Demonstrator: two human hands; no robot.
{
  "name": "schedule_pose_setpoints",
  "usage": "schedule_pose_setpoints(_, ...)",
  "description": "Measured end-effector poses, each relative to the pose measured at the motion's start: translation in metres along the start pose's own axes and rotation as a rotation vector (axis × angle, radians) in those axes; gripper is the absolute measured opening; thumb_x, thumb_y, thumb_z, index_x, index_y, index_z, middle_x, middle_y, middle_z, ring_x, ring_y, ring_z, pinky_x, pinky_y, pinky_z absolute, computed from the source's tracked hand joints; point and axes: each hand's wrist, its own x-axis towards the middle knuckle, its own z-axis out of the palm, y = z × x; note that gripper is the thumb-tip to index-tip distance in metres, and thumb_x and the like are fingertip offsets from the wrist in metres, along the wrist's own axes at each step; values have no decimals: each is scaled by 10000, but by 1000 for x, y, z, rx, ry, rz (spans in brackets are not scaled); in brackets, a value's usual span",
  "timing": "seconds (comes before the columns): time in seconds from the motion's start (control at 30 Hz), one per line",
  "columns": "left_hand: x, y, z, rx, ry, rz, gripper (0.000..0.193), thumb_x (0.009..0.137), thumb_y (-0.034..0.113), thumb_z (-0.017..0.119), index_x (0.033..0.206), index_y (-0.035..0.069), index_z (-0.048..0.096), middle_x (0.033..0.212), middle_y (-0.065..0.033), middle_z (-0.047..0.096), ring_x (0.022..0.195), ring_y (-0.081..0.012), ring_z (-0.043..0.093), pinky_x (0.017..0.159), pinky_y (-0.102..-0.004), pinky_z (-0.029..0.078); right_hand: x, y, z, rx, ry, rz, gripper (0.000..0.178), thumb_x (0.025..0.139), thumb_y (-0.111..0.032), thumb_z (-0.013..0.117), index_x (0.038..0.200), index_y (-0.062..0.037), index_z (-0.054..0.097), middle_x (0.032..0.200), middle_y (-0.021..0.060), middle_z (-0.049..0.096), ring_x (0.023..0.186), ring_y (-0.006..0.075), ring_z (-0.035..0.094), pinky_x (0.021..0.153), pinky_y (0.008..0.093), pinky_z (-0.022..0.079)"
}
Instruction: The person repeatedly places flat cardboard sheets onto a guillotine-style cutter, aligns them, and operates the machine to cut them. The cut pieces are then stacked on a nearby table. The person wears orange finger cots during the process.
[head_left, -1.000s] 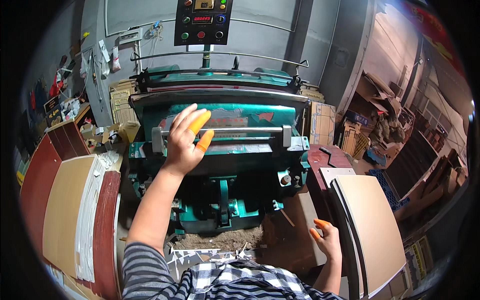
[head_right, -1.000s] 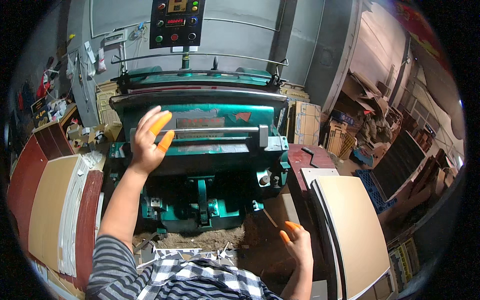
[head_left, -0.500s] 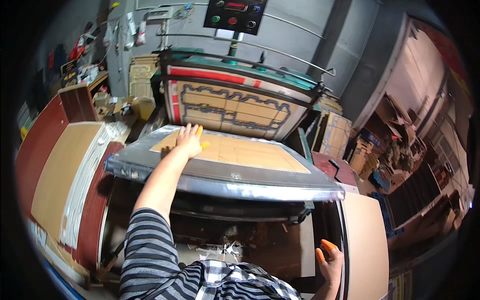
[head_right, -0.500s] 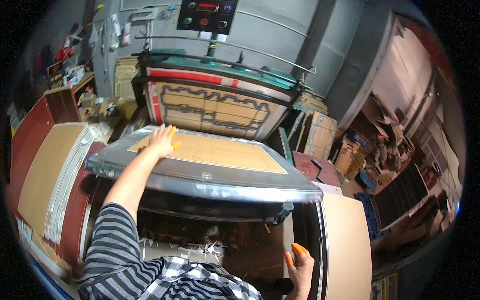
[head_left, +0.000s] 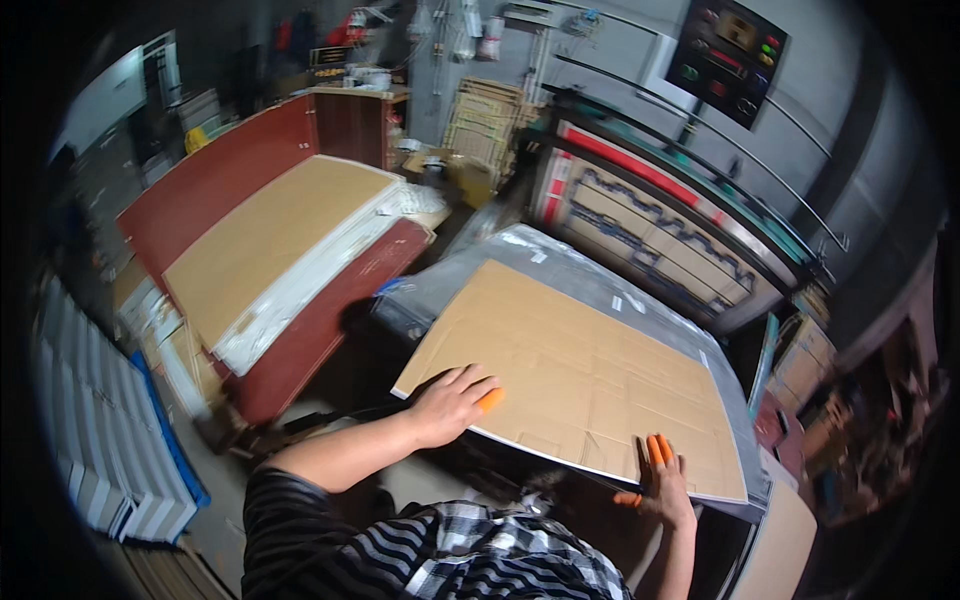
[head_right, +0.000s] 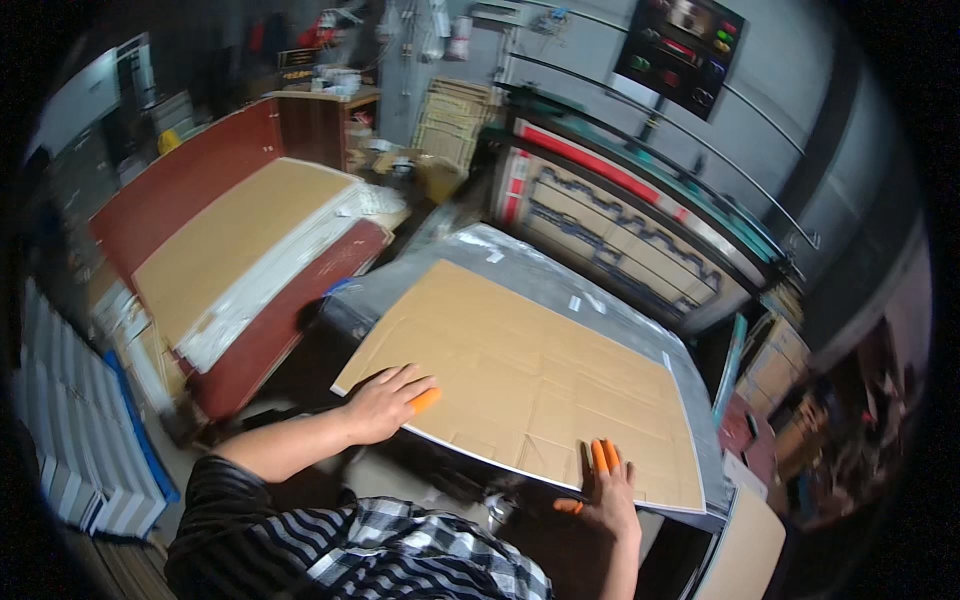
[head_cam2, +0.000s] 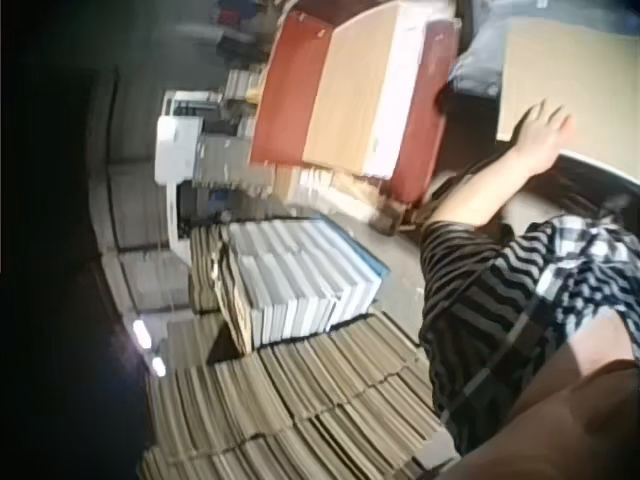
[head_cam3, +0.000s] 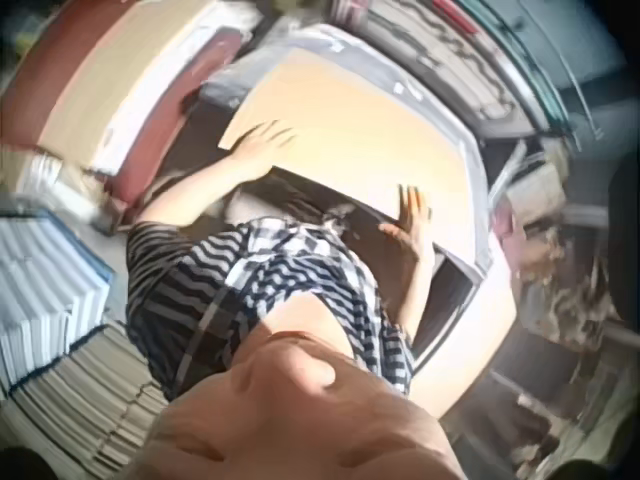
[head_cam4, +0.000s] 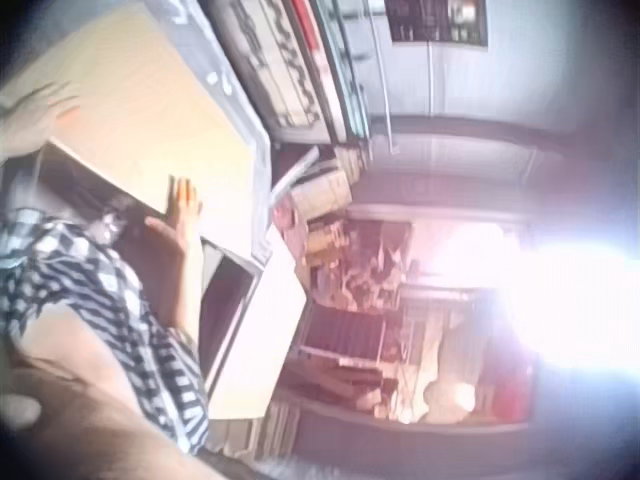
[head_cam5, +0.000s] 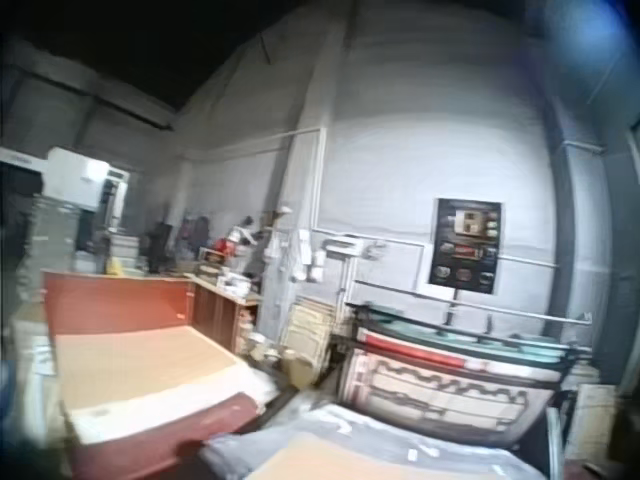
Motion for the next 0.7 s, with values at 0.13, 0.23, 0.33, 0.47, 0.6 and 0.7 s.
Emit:
schedule_pose_setpoints(0.13,12,-64,-48,5,221,42,249,782,129,581,989,12,653,964,-90,654,914,-270,605,784,-380,503,27,-25,27,-175,305,-26,450,772,-78,661,1216,-40,595,1230,176,594,1204,346,524,1015,462,395)
schedule_pose_setpoints(0.23,17,-135,-91,64,220,108,93,786,142,581,775,68,637,775,-124,658,751,-304,646,664,-417,522,62,-82,32,-189,456,-54,418,749,59,581,1149,-44,642,1132,155,648,1106,339,589,966,434,453)
schedule_pose_setpoints(0.33,6,-196,-181,180,57,4,132,788,150,569,761,81,678,787,-176,666,764,-369,655,669,-455,523,118,-141,41,-82,532,-152,509,698,79,585,1187,-56,628,1169,160,630,1130,349,570,987,442,443)
schedule_pose_setpoints(0.47,-81,-227,-301,361,68,-176,239,769,65,599,984,88,702,1075,-129,679,1022,-321,635,902,-411,506,202,-257,25,81,580,-257,621,638,71,585,1239,-89,606,1211,159,610,1159,355,547,1026,447,416)
schedule_pose_setpoints(0.6,-232,-204,-351,694,205,-461,373,761,38,546,1121,3,635,1198,-192,618,1114,-368,587,959,-436,470,281,-395,23,169,602,-683,685,635,41,606,1302,-103,552,1248,160,587,1185,352,529,1063,473,371)
schedule_pose_setpoints(0.7,-309,-233,-289,800,300,-783,382,782,57,536,1143,-42,615,1237,-182,600,1141,-381,568,997,-462,447,350,-453,58,79,688,-837,543,749,-30,569,1283,-128,572,1256,149,585,1185,327,531,1058,491,365)
